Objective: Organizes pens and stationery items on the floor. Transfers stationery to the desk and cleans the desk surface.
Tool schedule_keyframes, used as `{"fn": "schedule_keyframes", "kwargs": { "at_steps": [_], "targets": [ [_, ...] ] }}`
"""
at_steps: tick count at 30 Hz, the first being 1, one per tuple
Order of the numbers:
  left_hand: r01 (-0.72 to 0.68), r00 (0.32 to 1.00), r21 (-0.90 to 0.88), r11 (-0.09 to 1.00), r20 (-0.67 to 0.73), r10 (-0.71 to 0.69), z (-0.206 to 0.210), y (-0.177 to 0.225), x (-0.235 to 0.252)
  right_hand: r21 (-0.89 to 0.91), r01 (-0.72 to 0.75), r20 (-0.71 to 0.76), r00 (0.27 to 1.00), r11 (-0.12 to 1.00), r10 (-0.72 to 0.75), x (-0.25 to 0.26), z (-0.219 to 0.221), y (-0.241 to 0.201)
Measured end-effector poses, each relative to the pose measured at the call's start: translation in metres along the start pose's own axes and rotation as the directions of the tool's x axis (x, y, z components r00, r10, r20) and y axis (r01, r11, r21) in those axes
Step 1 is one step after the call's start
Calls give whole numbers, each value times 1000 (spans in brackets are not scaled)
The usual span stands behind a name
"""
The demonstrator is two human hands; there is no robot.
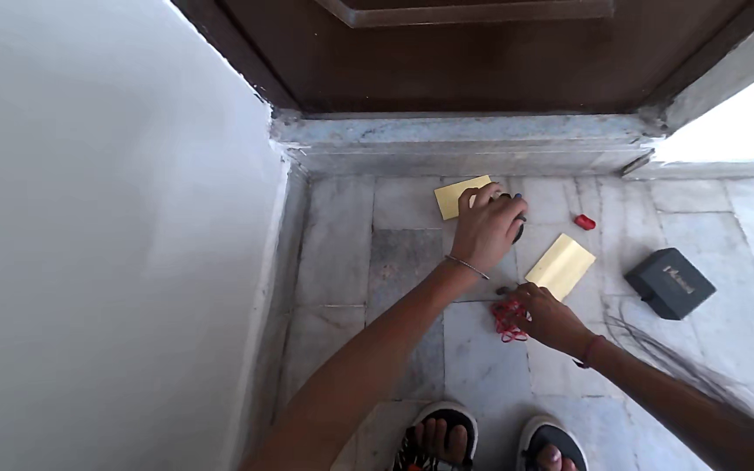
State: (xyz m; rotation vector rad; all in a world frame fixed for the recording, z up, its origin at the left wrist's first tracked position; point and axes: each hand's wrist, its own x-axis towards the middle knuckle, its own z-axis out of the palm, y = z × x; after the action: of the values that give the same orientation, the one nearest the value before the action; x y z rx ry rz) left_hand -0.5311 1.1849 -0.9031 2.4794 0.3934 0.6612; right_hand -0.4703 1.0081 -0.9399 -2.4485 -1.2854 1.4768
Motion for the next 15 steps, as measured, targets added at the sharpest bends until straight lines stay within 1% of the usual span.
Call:
{"fn": "schedule_keyframes", "kwargs": {
  "at_steps": [1,3,7,9,10,12,15],
  "targets": [
    [-33,999,51,998,32,32,5,-1,0,4,2,4,1000,1000,-2,0,0,0],
    [-68,996,99,993,67,61,13,-2,-1,11,4,5,1000,1000,-4,1,0,1],
    [-51,992,100,994,119,38,10,-1,-1,43,65,-46,997,997,-63,6,-1,12],
    [-22,993,54,998,117,15,4,-4,-2,72,111,-117,988,991,-102,10,-4,20],
    [1,995,28,1000,98,-4,1,-8,-1,82,126,-163,980,989,-111,11,-8,24],
    [100,993,-15,995,71,-99,-10,-19,5,88,128,-285,954,988,-98,13,-20,34],
    [264,964,-70,962,51,-261,-22,-45,17,124,24,-447,894,992,34,19,-51,56]
  ]
}}
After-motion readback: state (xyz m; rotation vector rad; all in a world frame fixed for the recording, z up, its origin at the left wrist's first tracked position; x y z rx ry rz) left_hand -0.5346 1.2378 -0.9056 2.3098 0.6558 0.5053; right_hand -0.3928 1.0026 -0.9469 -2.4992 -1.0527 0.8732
